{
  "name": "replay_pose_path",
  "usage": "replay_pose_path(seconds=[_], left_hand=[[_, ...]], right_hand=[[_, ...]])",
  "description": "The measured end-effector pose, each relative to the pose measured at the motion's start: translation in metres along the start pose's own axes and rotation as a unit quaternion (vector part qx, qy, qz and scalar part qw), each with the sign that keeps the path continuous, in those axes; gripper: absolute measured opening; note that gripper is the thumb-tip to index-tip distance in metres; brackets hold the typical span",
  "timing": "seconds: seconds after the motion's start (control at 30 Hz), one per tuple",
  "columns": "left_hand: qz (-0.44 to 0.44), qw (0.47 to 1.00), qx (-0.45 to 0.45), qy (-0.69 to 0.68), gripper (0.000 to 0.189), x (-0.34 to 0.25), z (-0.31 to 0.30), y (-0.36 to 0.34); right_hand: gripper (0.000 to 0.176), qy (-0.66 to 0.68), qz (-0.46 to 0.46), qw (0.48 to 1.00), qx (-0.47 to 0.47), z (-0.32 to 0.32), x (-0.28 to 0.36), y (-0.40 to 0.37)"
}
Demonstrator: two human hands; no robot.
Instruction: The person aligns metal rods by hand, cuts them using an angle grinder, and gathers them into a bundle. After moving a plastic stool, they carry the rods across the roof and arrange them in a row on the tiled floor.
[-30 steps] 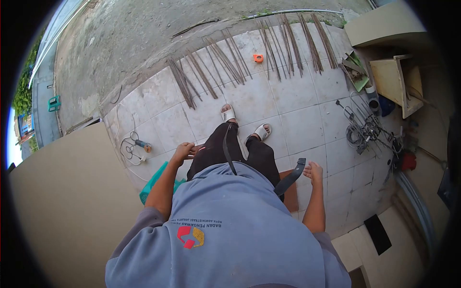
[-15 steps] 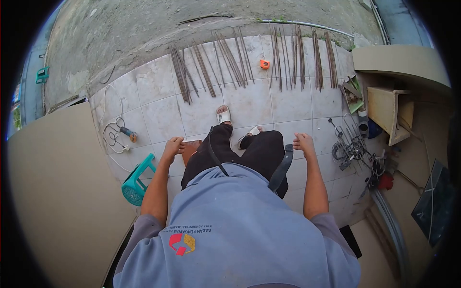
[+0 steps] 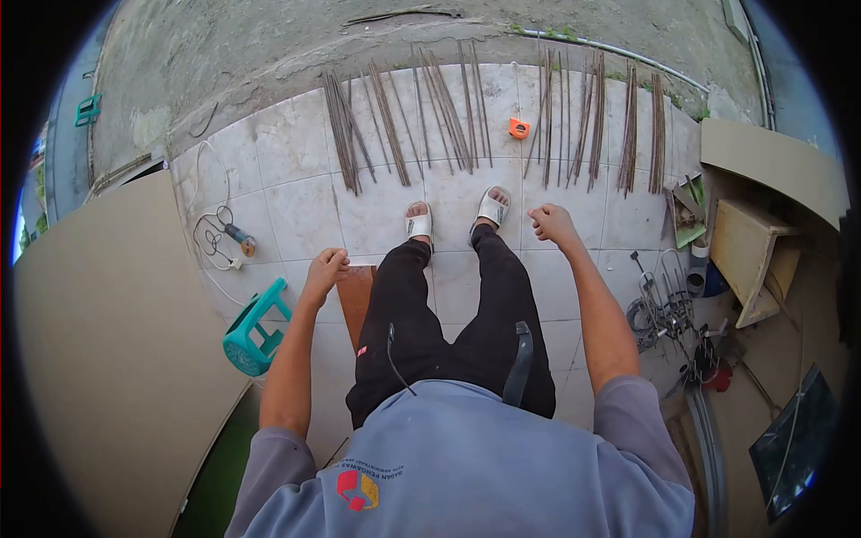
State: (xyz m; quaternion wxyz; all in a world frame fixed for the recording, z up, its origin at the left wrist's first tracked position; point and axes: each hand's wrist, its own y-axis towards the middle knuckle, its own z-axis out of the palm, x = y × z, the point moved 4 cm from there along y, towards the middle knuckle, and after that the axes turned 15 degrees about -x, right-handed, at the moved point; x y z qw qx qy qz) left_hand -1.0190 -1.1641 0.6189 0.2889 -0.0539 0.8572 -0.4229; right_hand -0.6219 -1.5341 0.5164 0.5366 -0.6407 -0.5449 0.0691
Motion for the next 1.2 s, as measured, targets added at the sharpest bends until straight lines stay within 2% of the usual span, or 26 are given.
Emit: replay_pose_path(seconds=[0.23, 0.37, 0.4, 0.53, 0.67, 0.83, 0.97, 1.03, 1.1, 1.17, 1.2], left_hand=[[0.009, 0.999, 0.010, 0.032, 0.033, 0.006, 0.056, 0.096], [0.027, 0.996, 0.030, 0.082, 0.035, 0.017, 0.077, 0.178], [0.037, 0.998, 0.003, 0.054, 0.031, 0.019, 0.082, 0.199], [0.081, 0.993, -0.017, 0.081, 0.032, 0.024, 0.098, 0.286], [0.163, 0.977, -0.063, 0.122, 0.033, 0.030, 0.111, 0.382], [0.205, 0.957, -0.175, 0.108, 0.037, 0.041, 0.117, 0.494], [0.226, 0.918, -0.279, 0.169, 0.056, 0.052, 0.094, 0.596], [0.228, 0.879, -0.355, 0.224, 0.064, 0.065, 0.081, 0.639], [0.196, 0.893, -0.352, 0.200, 0.072, 0.064, 0.081, 0.653], [0.155, 0.907, -0.346, 0.183, 0.073, 0.073, 0.081, 0.668], [0.151, 0.906, -0.314, 0.240, 0.081, 0.074, 0.078, 0.681]], right_hand=[[0.034, -0.077, -0.064, 0.994, 0.031, 0.081, 0.059, 0.120], [0.035, -0.089, -0.072, 0.993, 0.041, 0.137, 0.060, 0.182], [0.035, -0.089, -0.073, 0.992, 0.044, 0.151, 0.059, 0.194], [0.034, -0.072, -0.102, 0.992, 0.026, 0.203, 0.049, 0.243], [0.036, -0.080, -0.132, 0.988, 0.008, 0.241, 0.033, 0.311], [0.035, -0.131, -0.234, 0.957, -0.113, 0.256, 0.036, 0.406], [0.032, -0.108, -0.279, 0.910, -0.289, 0.249, 0.049, 0.470], [0.032, -0.128, -0.265, 0.898, -0.326, 0.248, 0.055, 0.490], [0.032, -0.126, -0.251, 0.888, -0.364, 0.249, 0.057, 0.500], [0.034, -0.146, -0.206, 0.901, -0.352, 0.254, 0.059, 0.506], [0.035, -0.156, -0.185, 0.907, -0.344, 0.257, 0.063, 0.506]])
